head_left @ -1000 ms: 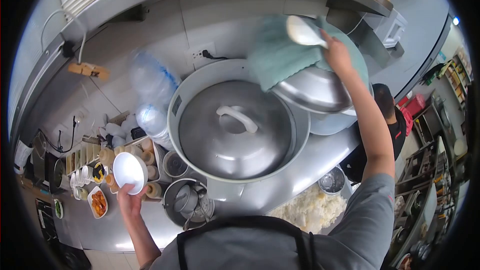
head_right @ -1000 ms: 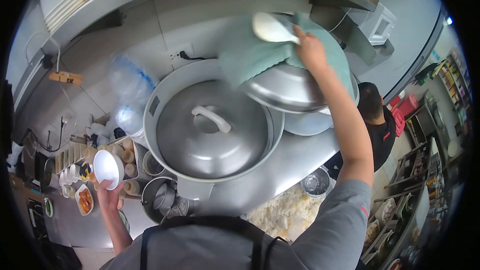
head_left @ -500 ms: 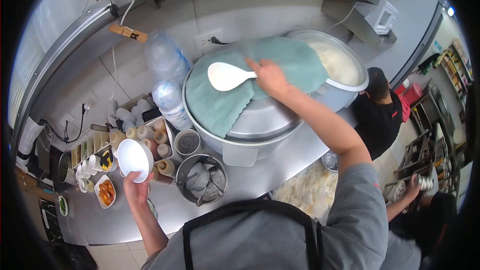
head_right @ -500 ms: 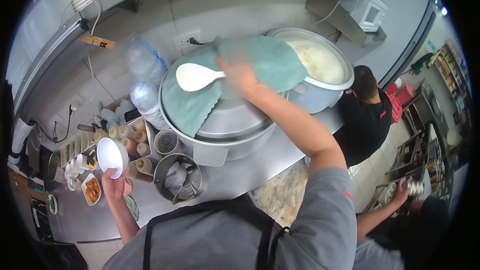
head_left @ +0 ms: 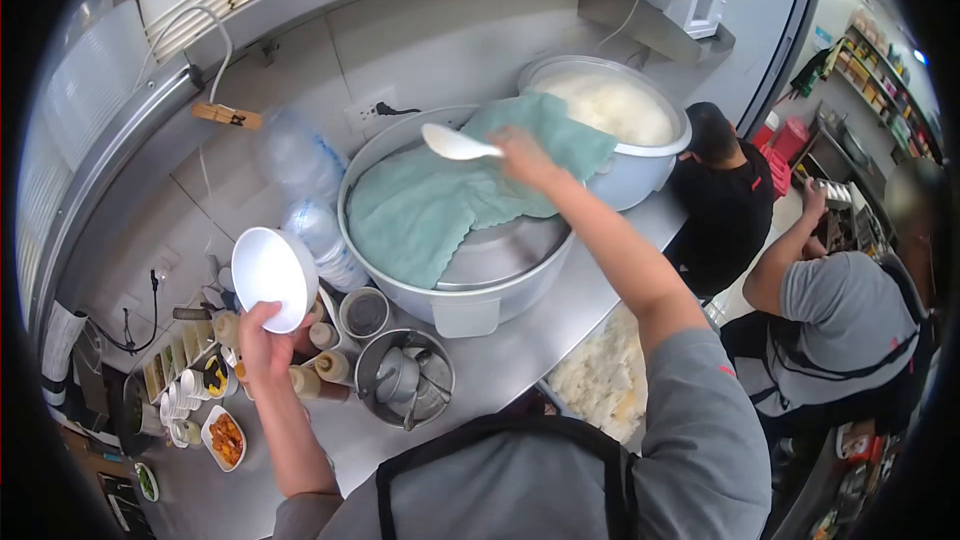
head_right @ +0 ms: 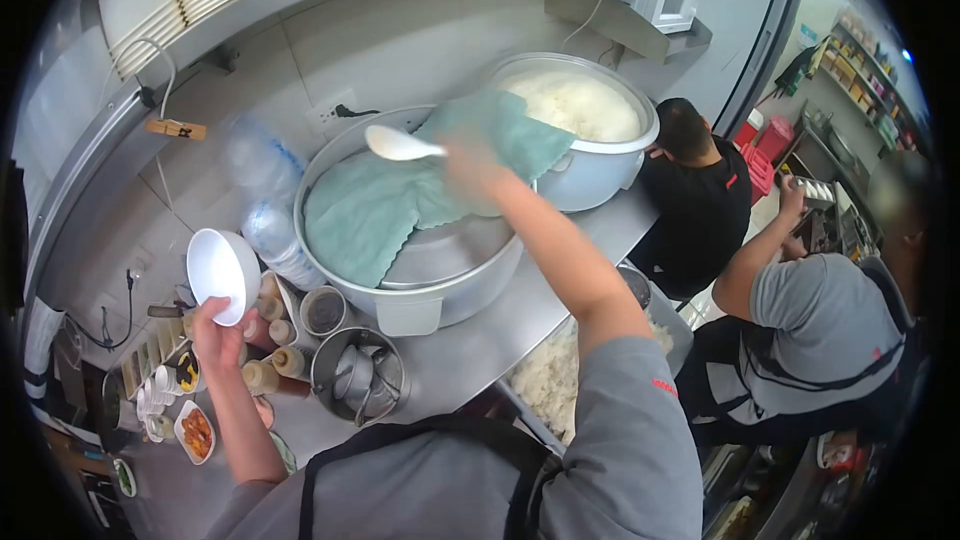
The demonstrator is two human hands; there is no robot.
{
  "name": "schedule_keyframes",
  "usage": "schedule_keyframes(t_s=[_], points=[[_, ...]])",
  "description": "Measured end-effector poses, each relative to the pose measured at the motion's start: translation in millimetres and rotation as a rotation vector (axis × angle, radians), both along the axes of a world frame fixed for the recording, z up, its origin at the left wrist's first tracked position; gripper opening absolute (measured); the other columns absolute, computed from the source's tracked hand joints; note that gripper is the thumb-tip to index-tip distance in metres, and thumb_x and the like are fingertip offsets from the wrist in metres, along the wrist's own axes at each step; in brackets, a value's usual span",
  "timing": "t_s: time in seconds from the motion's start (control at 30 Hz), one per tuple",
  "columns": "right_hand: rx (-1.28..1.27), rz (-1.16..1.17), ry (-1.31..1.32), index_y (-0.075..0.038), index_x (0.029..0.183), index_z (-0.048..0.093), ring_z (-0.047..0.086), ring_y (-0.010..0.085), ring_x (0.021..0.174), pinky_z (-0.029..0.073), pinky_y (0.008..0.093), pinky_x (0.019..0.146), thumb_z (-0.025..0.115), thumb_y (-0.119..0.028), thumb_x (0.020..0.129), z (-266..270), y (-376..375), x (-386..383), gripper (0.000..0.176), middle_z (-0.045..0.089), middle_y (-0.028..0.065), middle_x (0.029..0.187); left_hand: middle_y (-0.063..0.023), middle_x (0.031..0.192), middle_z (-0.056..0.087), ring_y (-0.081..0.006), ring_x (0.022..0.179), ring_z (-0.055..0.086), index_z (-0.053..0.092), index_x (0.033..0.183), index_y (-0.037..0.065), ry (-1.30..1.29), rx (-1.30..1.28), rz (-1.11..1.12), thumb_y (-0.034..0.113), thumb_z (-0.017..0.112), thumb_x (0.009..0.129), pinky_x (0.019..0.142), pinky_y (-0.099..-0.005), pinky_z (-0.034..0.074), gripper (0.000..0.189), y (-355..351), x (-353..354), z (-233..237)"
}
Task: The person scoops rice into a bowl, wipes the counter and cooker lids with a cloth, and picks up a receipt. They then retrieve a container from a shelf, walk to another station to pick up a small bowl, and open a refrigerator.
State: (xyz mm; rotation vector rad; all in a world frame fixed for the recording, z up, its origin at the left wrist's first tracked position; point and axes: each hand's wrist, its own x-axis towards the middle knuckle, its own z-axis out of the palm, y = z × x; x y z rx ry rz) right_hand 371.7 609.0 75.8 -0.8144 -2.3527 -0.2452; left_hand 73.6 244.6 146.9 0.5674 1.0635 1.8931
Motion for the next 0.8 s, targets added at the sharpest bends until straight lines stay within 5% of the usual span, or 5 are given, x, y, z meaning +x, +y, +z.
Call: schedule_keyframes(t_s=[0.07,0.17,0.5,0.57,0.8], points=[[0.332,-0.504,-0.188,-0.008,0.116,0.051,0.047,0.0320,0.109,0.042,0.0451,0.087,0.049,-0.015,0.083,13.3,14.9,35.3,0.034,0.051,0.0148,0.114,-0.0185,0.101,0.054,-0.0299,0.084,0.060,0.037,0.117,-0.009,0.031,0.004,-0.050,0.003,0.051,0.069,0.058,-0.0426,0.058,0.052,10.5,2.2,2.2],[0.018,-0.662,-0.251,-0.006,0.106,0.052,0.053,0.0304,0.099,0.045,0.0445,0.080,0.044,-0.012,0.082,24.1,49.7,87.5,0.026,0.056,0.0131,0.102,-0.0185,0.101,0.055,-0.0291,0.085,0.061,0.037,0.117,-0.009,0.043,0.002,-0.070,0.003,0.051,0.070,0.060,-0.0428,0.058,0.051,43.2,25.0,20.1],[-0.535,0.273,-0.137,-0.003,0.101,0.060,0.061,0.0315,0.082,0.048,0.0378,0.073,0.067,-0.025,0.076,79.5,-2.9,55.7,0.034,0.063,0.0186,0.087,-0.0214,0.111,0.051,-0.0340,0.095,0.058,0.034,0.119,-0.011,0.051,0.058,-0.298,0.002,0.050,0.074,0.068,-0.0421,0.058,0.050,167.9,80.3,47.6],[-0.779,-0.045,0.095,-0.005,0.106,0.059,0.061,0.0280,0.086,0.047,0.0363,0.076,0.068,-0.030,0.075,96.5,38.4,88.7,0.041,0.064,0.0165,0.092,-0.0232,0.116,0.047,-0.0400,0.099,0.055,0.031,0.122,-0.011,-0.002,0.082,-0.383,0.002,0.050,0.074,0.068,-0.0419,0.058,0.053,185.1,95.7,61.0],[-0.023,-0.707,-0.167,-0.016,0.100,0.061,0.056,0.0235,0.095,0.037,0.0445,0.085,0.051,-0.028,0.083,70.4,147.9,185.7,0.023,0.063,0.0081,0.092,-0.0222,0.124,0.038,-0.0391,0.115,0.042,0.026,0.127,-0.005,-0.151,0.061,-0.597,0.004,0.048,0.074,0.091,-0.0481,0.046,0.058,307.5,147.3,38.3]])
